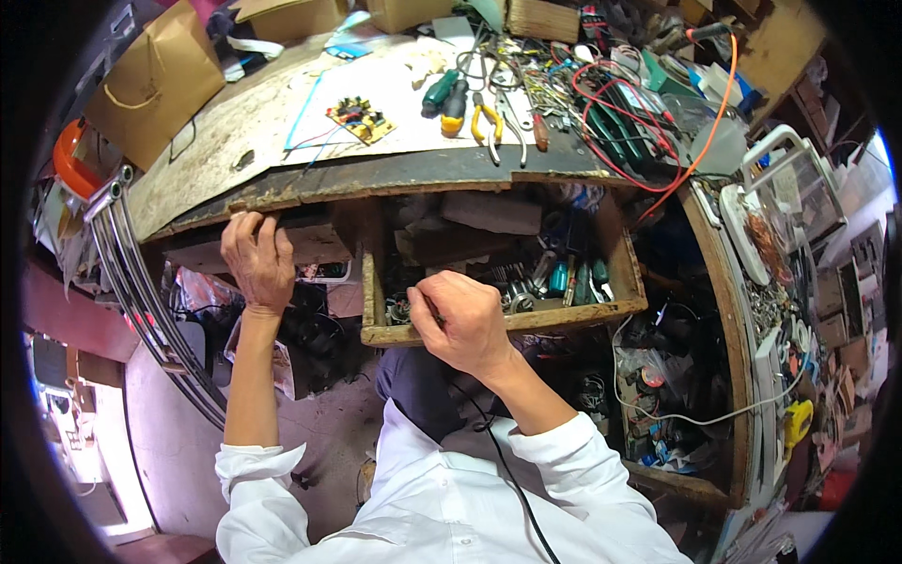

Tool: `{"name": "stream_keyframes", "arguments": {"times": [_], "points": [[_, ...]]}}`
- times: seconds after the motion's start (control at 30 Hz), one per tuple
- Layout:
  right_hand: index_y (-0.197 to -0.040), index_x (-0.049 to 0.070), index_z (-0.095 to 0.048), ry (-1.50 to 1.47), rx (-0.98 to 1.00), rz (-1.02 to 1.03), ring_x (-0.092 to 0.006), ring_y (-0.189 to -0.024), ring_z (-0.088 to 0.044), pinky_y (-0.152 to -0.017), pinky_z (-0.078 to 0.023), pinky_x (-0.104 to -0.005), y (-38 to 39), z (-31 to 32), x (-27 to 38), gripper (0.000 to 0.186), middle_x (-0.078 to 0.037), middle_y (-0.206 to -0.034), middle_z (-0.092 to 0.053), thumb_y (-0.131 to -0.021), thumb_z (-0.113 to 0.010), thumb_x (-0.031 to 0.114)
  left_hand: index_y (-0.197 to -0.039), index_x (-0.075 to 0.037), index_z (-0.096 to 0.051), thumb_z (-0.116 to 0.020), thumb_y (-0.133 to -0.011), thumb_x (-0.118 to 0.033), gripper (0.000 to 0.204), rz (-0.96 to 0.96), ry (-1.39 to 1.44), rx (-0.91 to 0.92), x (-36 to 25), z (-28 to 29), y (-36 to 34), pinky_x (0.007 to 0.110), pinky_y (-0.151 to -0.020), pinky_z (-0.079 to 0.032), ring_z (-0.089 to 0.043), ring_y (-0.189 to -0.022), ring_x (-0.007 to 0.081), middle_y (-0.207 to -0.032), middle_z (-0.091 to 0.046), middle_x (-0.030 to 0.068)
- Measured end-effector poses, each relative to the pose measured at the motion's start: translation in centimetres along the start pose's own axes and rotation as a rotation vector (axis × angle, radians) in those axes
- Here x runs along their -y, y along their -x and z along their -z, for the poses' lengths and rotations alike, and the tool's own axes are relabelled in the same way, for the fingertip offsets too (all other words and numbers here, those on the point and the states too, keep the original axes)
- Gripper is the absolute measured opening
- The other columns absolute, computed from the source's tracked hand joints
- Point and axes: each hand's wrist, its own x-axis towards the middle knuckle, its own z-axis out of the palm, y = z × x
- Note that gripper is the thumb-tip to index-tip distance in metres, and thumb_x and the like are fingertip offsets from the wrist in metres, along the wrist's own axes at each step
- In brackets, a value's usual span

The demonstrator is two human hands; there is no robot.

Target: The person handles a circuit board, turning it over to inspect both sides. They then use a soldering iron to apply heat to components on the board and a small white component, likely performing a repair or assembly task.

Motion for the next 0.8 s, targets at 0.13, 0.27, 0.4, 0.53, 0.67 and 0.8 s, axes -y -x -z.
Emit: {"name": "stream_keyframes", "arguments": {"times": [0.13, 0.27, 0.4, 0.53, 0.67, 0.8], "points": [[-0.071, 0.001, -0.056, 0.060, 0.025, 0.014, -0.0296, -0.057, -0.057, -0.052, -0.047, -0.0364, -0.1, -0.2, 0.1, 0.014, -0.013, -0.065, -0.056, -0.078, -0.068, 0.000, -0.109, 0.000, -0.061, -0.060, -0.087, -0.011, 0.024, -0.001, -0.008, 0.105, -0.2, 0.3, 1.2, 0.048, -0.105, -0.035, -0.048, -0.120, 0.0376, -0.122, -0.055, 0.0168], [-0.070, 0.002, -0.052, 0.142, 0.064, 0.035, -0.0289, -0.058, -0.056, -0.053, -0.047, -0.0371, 0.0, -0.1, 0.4, 0.018, -0.012, -0.064, -0.052, -0.079, -0.068, 0.003, -0.123, -0.001, -0.059, -0.059, -0.092, -0.024, 0.039, 0.048, 0.055, 0.306, 1.2, -1.0, 1.9, 0.050, -0.105, -0.036, -0.048, -0.119, 0.0402, -0.126, -0.056, 0.0202], [-0.070, 0.004, -0.052, 0.204, 0.089, 0.068, -0.0272, -0.059, -0.057, -0.054, -0.048, -0.0366, 0.2, -0.2, 0.6, 0.018, -0.010, -0.065, -0.052, -0.078, -0.068, 0.006, -0.124, -0.003, -0.060, -0.060, -0.092, -0.034, 0.044, 0.128, 0.212, 0.432, 1.0, -0.3, -0.1, 0.050, -0.100, -0.040, -0.054, -0.113, 0.0431, -0.118, -0.061, 0.0249], [-0.069, 0.007, -0.053, 0.285, 0.204, 0.139, -0.0247, -0.060, -0.058, -0.056, -0.048, -0.0353, 0.4, -0.4, 0.7, 0.020, -0.008, -0.066, -0.052, -0.080, -0.068, 0.015, -0.118, -0.001, -0.063, -0.062, -0.088, -0.044, 0.052, 0.249, 0.201, 0.791, 1.3, 0.6, -3.1, 0.051, -0.083, -0.049, -0.061, -0.096, 0.0465, -0.099, -0.066, 0.0292], [-0.070, 0.008, -0.054, 0.317, 0.287, 0.155, -0.0234, -0.061, -0.057, -0.056, -0.047, -0.0346, 0.5, -0.3, 0.8, 0.026, -0.006, -0.068, -0.053, -0.081, -0.070, 0.025, -0.114, -0.002, -0.066, -0.067, -0.082, -0.048, 0.055, 0.294, 0.247, 0.821, 1.3, -0.6, -3.2, 0.049, -0.080, -0.050, -0.062, -0.095, 0.0458, -0.102, -0.067, 0.0267], [-0.071, 0.008, -0.056, 0.339, 0.325, 0.144, -0.0231, -0.065, -0.058, -0.058, -0.047, -0.0345, 1.0, -0.5, 0.6, 0.027, -0.006, -0.069, -0.054, -0.081, -0.071, 0.029, -0.114, -0.006, -0.067, -0.074, -0.075, -0.052, 0.061, 0.248, 0.257, 0.715, 0.7, -0.9, -2.8, 0.048, -0.080, -0.051, -0.064, -0.095, 0.0438, -0.103, -0.068, 0.0238]]}}
